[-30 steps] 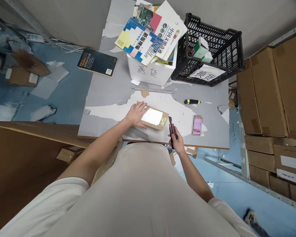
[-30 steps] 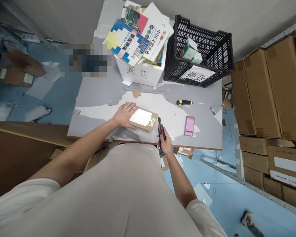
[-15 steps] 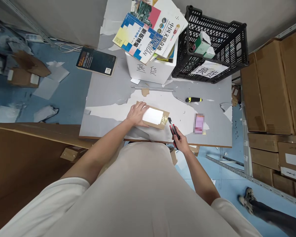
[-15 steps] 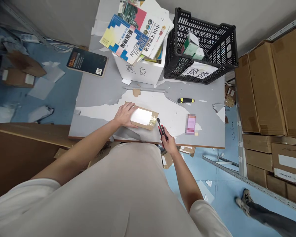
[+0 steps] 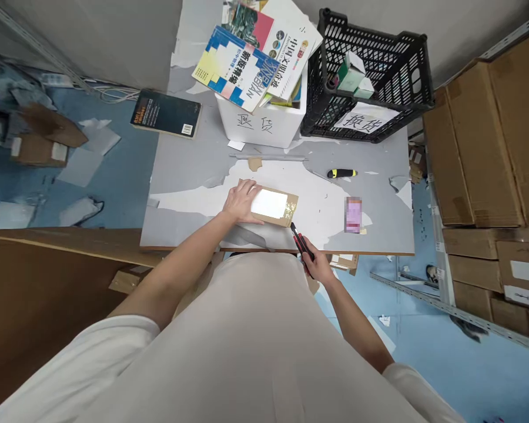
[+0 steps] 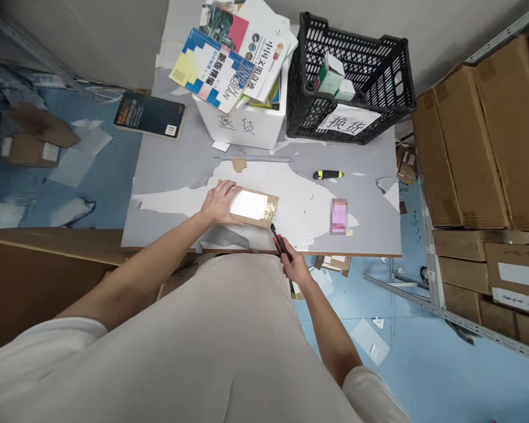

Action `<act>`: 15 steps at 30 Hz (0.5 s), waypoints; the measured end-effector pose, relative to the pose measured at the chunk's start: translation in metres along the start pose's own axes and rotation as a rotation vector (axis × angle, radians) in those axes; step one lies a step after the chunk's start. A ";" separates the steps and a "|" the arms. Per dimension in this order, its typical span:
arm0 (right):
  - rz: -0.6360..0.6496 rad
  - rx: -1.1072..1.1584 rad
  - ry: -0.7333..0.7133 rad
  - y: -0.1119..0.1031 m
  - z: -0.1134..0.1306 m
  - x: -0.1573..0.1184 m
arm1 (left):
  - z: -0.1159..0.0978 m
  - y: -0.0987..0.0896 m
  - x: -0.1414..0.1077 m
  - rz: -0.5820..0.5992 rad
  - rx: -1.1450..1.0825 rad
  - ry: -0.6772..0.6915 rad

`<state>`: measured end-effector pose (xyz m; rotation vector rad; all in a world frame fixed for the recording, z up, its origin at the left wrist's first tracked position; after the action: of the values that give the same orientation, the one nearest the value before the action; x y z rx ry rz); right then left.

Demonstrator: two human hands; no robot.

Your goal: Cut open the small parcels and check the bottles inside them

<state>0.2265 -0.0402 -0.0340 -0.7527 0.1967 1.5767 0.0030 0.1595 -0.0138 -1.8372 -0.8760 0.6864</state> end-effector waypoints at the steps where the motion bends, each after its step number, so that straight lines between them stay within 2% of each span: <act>1: 0.013 0.009 0.008 0.001 -0.002 -0.001 | 0.000 0.000 0.000 0.001 0.001 -0.001; 5: 0.019 0.017 0.008 -0.004 -0.003 0.001 | -0.002 0.000 -0.001 -0.015 0.014 -0.013; 9: -0.027 -0.031 -0.015 -0.014 -0.002 0.007 | -0.002 0.001 -0.002 -0.048 0.018 -0.068; 15: -0.220 -0.216 -0.054 -0.046 -0.007 0.019 | -0.001 0.000 -0.004 -0.114 0.023 -0.084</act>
<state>0.2728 -0.0205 -0.0366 -0.8676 -0.0959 1.4195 0.0018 0.1555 -0.0129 -1.7341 -1.0150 0.7026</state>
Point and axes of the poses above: each hand's wrist, its own x-axis towards the middle knuckle, its own y-axis out of the palm, z = x × y, the point moved 8 cm from there along x, towards the middle knuckle
